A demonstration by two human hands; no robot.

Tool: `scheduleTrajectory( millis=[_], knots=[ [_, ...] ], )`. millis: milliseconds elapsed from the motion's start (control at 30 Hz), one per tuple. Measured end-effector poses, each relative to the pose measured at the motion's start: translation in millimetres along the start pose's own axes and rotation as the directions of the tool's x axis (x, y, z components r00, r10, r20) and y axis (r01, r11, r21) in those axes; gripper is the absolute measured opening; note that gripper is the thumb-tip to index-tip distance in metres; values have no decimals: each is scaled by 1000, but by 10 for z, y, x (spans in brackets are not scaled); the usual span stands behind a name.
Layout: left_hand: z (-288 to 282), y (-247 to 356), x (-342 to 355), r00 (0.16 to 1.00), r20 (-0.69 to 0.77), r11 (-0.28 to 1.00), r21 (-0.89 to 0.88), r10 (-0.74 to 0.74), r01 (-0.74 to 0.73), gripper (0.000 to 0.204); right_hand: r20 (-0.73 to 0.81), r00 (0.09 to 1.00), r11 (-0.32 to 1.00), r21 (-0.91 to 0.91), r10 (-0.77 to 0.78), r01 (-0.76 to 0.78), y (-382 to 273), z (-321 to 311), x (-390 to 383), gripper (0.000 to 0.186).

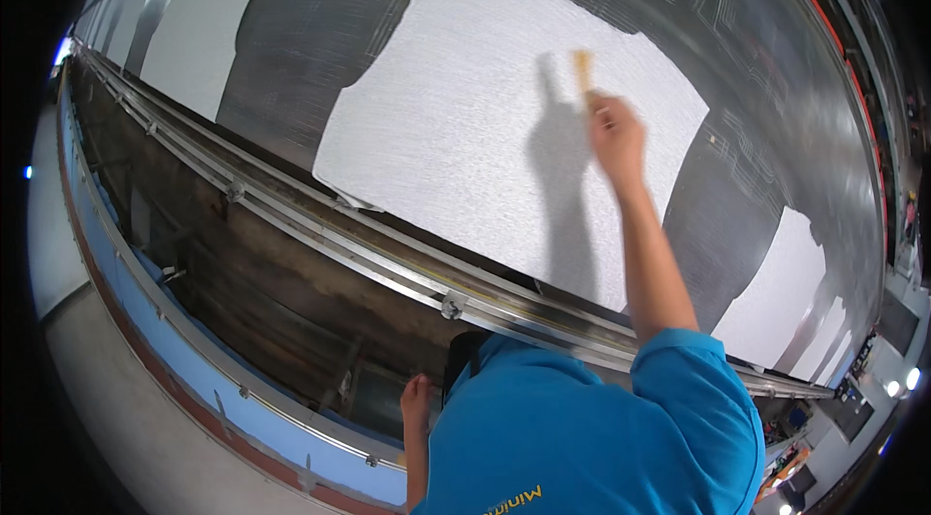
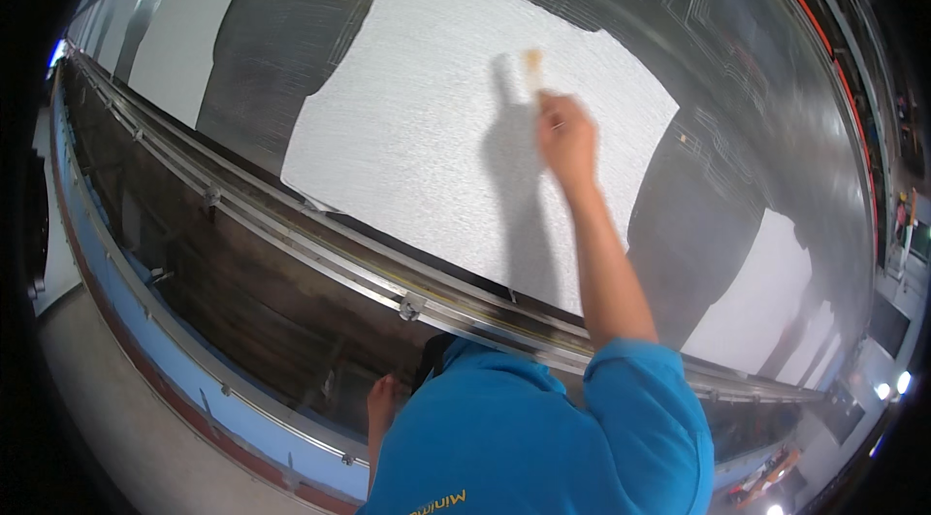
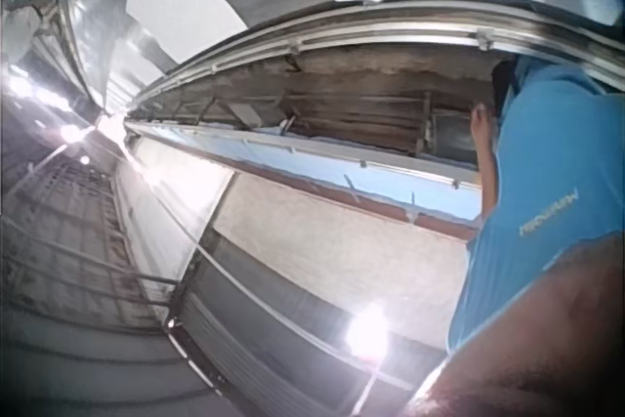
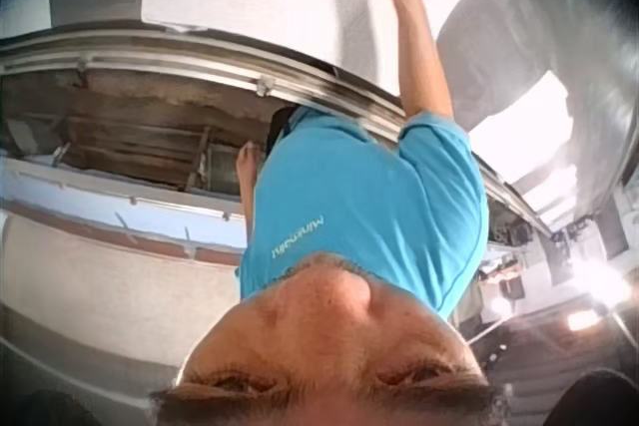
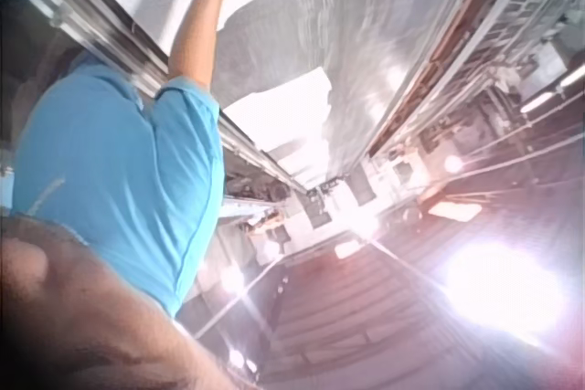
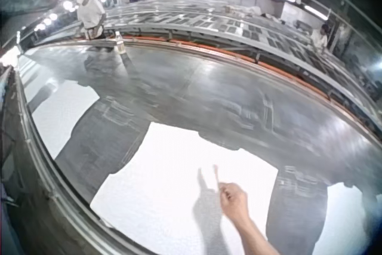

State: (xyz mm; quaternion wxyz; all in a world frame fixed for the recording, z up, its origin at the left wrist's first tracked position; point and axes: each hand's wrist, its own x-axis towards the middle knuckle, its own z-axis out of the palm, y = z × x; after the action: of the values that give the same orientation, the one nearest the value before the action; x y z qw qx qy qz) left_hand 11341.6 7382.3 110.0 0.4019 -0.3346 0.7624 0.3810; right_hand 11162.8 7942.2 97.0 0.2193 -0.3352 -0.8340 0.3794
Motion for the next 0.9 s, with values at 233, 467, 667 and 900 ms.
scheduleTrajectory(
  millis=[233,467,667,900],
  knots=[
    [-406,-376,206,998,-55,1000,-21,7,-9,42,-170,985,950,-308,2,-56,417,294,1131,23],
    [-948,-432,489,999,-33,993,-114,39,-43,39,154,987,899,-425,-48,110,-610,1488,1260,26],
    [-1429,-1570,1968,979,-148,990,39,139,-134,38,349,932,720,-670,96,177,-891,1893,402,29],
    [-2806,-1173,2528,936,134,900,262,324,-349,30,724,686,906,-336,73,258,-1870,1860,-1281,28]
  ],
)
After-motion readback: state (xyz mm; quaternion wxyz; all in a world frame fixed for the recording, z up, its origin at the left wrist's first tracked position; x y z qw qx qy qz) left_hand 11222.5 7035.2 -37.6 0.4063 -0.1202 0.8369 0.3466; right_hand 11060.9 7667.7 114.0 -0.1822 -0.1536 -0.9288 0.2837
